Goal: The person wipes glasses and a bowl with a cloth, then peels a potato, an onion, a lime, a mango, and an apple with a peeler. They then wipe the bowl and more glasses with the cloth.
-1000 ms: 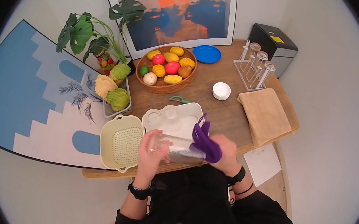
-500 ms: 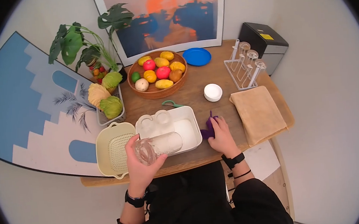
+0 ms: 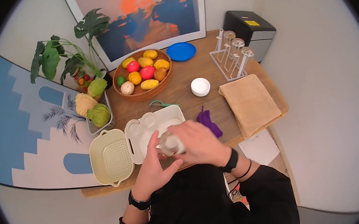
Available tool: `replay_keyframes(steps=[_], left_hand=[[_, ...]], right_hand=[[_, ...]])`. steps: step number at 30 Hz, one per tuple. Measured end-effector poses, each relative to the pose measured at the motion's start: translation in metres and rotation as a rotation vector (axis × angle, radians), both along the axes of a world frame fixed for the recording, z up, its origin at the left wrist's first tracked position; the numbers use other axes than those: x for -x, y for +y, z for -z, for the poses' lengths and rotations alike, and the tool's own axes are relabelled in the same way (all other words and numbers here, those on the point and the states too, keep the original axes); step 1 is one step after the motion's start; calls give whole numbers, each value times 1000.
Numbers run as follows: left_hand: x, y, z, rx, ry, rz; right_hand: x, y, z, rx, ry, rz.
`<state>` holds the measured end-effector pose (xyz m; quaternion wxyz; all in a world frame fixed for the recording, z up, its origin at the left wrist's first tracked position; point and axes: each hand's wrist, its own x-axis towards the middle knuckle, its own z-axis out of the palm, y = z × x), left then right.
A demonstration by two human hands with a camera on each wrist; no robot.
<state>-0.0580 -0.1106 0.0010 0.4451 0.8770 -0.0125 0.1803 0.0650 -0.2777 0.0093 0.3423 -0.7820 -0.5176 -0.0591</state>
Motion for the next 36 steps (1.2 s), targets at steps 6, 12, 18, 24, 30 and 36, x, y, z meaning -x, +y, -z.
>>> replay_keyframes(steps=[6, 12, 18, 24, 30, 36], left_hand=[[2, 46, 16, -72, 243, -113], [-34, 75, 42, -494, 102, -400], [-60, 79, 58, -507, 214, -345], [-62, 91, 49, -453, 287, -349], [-63, 99, 56, -407, 327, -351], [-72, 100, 56, -419, 334, -349]], right_hand=[[-95, -33, 1, -122, 157, 332], [-264, -35, -12, -280, -81, 594], [-395, -14, 11, -334, -186, 745], [-470, -4, 69, -83, -143, 914], [-488, -2, 80, 123, 29, 1027], [-483, -2, 74, 285, 78, 1092]])
